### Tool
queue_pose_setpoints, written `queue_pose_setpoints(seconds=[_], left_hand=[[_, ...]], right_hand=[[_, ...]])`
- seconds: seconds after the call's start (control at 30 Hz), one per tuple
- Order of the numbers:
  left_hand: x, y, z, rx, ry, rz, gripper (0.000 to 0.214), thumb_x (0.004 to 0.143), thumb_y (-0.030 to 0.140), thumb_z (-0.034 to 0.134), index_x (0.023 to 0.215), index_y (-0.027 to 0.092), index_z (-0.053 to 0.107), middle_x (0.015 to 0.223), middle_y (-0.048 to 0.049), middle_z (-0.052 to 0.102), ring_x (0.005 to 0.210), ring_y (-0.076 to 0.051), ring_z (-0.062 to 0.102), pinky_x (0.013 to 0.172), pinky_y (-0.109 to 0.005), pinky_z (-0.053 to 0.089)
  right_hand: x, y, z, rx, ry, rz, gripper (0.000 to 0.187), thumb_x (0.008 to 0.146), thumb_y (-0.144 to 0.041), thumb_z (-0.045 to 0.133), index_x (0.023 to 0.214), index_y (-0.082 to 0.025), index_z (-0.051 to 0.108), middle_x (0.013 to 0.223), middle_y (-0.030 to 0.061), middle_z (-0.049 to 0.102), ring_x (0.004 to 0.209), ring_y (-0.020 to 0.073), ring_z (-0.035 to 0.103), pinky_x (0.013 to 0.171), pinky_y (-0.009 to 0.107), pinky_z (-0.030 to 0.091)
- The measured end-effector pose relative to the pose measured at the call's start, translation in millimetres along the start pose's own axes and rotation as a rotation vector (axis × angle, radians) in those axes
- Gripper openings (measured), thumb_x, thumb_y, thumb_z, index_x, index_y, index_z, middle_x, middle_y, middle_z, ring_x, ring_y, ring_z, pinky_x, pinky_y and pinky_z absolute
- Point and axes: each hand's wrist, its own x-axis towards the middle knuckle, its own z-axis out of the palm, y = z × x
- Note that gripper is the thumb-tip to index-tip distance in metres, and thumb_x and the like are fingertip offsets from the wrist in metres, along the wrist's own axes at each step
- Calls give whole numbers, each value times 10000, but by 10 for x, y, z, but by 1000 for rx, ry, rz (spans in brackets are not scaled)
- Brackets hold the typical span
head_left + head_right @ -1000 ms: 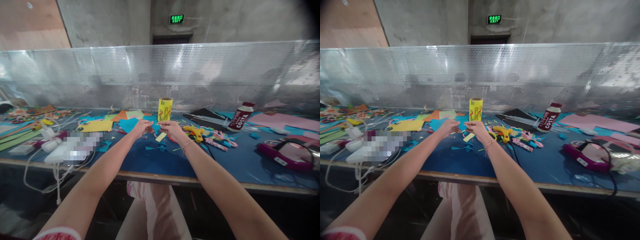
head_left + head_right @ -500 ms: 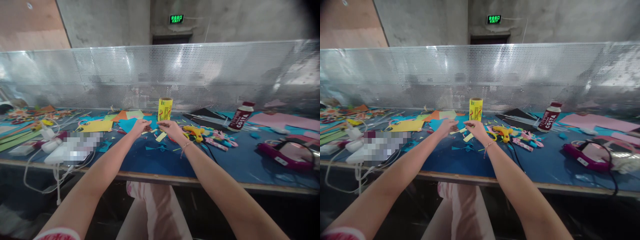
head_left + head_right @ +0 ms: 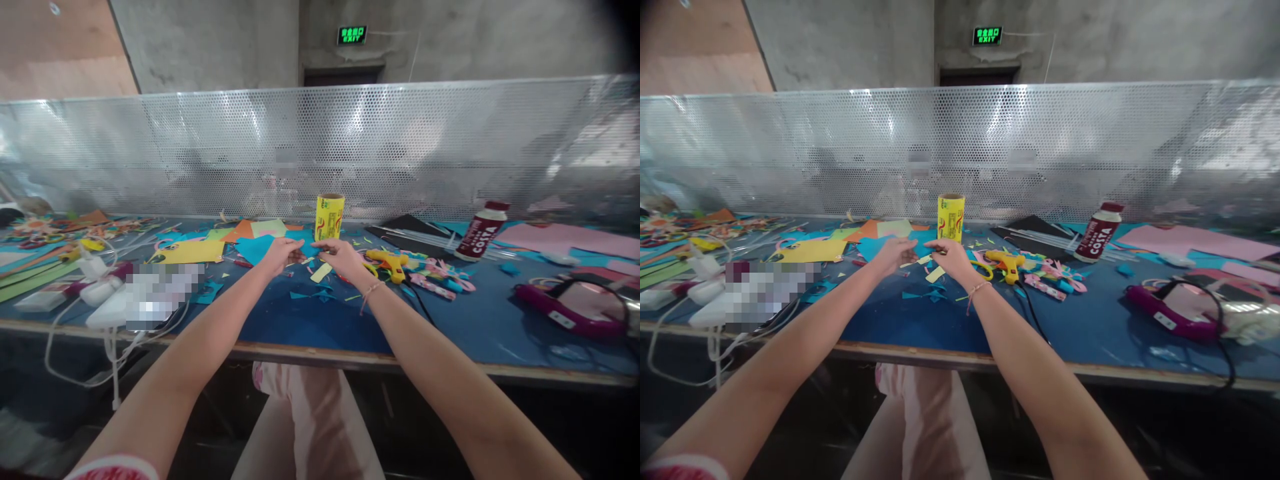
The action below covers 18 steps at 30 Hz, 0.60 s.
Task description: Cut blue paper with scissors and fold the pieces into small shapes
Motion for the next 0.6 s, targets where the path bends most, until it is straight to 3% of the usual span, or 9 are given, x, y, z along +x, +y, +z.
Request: queue_pose_setpoints(seconds=[0.3,0.47,0.6], left_hand=[[-12,-1,50,-11,-90,51,357,696,477,593,694,122,551,571,-41,605,561,-145,600,640,-314,490],[-26,-8,58,107,-125,142,282,575,266,732,667,116,511,541,23,544,562,-108,576,656,-285,479],[14,-56,22,144,-117,156,295,573,222,726,748,118,512,541,36,545,557,-116,584,622,-282,479]], right_hand=[[-5,-4,0,4,94,82,145,700,-258,552,743,-178,664,681,15,652,654,156,597,634,279,488],[18,23,-1,156,84,206,150,699,-292,574,711,-162,647,663,26,634,601,167,615,585,281,491],[44,57,14,319,87,292,166,708,-276,570,802,-163,646,714,28,648,564,146,610,598,290,506]])
